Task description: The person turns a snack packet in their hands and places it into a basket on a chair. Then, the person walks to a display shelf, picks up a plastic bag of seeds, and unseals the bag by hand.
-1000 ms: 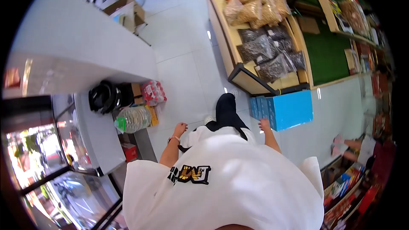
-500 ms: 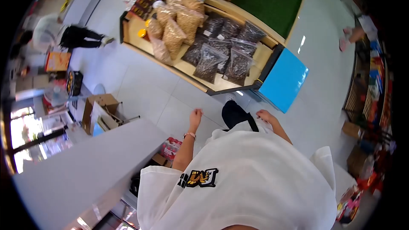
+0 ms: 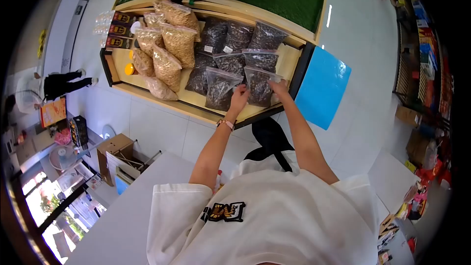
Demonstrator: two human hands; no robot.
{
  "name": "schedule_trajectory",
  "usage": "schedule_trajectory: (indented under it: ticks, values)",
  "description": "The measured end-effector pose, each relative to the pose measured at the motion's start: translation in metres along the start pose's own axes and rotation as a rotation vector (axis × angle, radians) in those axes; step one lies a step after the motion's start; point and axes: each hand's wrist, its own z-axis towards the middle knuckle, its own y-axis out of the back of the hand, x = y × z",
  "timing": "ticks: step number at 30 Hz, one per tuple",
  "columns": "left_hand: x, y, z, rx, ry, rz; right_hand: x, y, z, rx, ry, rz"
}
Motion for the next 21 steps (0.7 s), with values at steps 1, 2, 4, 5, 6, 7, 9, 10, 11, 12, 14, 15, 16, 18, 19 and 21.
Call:
schedule_trajectory:
  ticks: [1,2,4,5,6,7,9,10,11,12,14,15,16,18,19,21]
  values:
    - [-0.003,-0.006,0.005,0.013,0.01,0.007,-0.002,-0.006,0.007,0.053,-0.019,0.072]
    - [-0.007,-0.012,0.009,-0.009,0.05,-0.097,-0.008,-0.012,0.011,0.107,-0.037,0.148]
    - [-0.011,-0.012,0.012,-0.028,0.087,-0.188,-0.02,-0.008,0.013,0.132,0.086,0.015]
    - [-0.014,-0.009,0.014,0.141,0.067,-0.174,-0.02,-0.005,0.014,0.152,0.224,-0.13]
    - [-0.015,-0.006,0.011,0.308,0.049,-0.162,-0.026,-0.005,0.008,0.151,0.224,-0.125]
    - [-0.014,-0.003,0.005,0.308,0.046,-0.161,-0.024,0.0,-0.016,0.074,0.341,-0.054]
    - [-0.018,0.005,-0.007,0.297,0.093,0.027,-0.033,-0.002,-0.049,-0.096,0.54,0.082]
    - [-0.006,0.011,-0.012,0.331,0.06,-0.018,-0.038,-0.003,-0.065,-0.172,0.565,0.062]
    - [0.007,0.018,-0.016,0.365,0.023,-0.063,-0.045,-0.006,-0.072,-0.179,0.544,-0.015]
    - [0.006,0.023,-0.024,0.341,0.044,0.016,-0.039,0.002,-0.091,-0.159,0.593,-0.081]
    - [0.01,0.033,-0.044,0.313,0.046,0.099,-0.032,0.007,-0.119,-0.186,0.769,0.022]
    - [0.014,0.036,-0.054,0.278,-0.015,0.052,-0.029,0.009,-0.133,-0.191,0.859,0.036]
    - [0.02,0.04,-0.067,0.247,-0.074,0.004,-0.029,0.01,-0.147,-0.197,0.896,0.013]
    - [0.022,0.047,-0.093,0.273,-0.058,-0.018,-0.031,0.02,-0.181,-0.203,0.937,-0.033]
    - [0.015,0.049,-0.112,0.314,-0.06,-0.238,-0.028,0.029,-0.197,-0.226,0.974,-0.053]
    - [0.013,0.042,-0.138,0.221,-0.035,-0.46,-0.027,0.039,-0.222,-0.383,1.243,0.204]
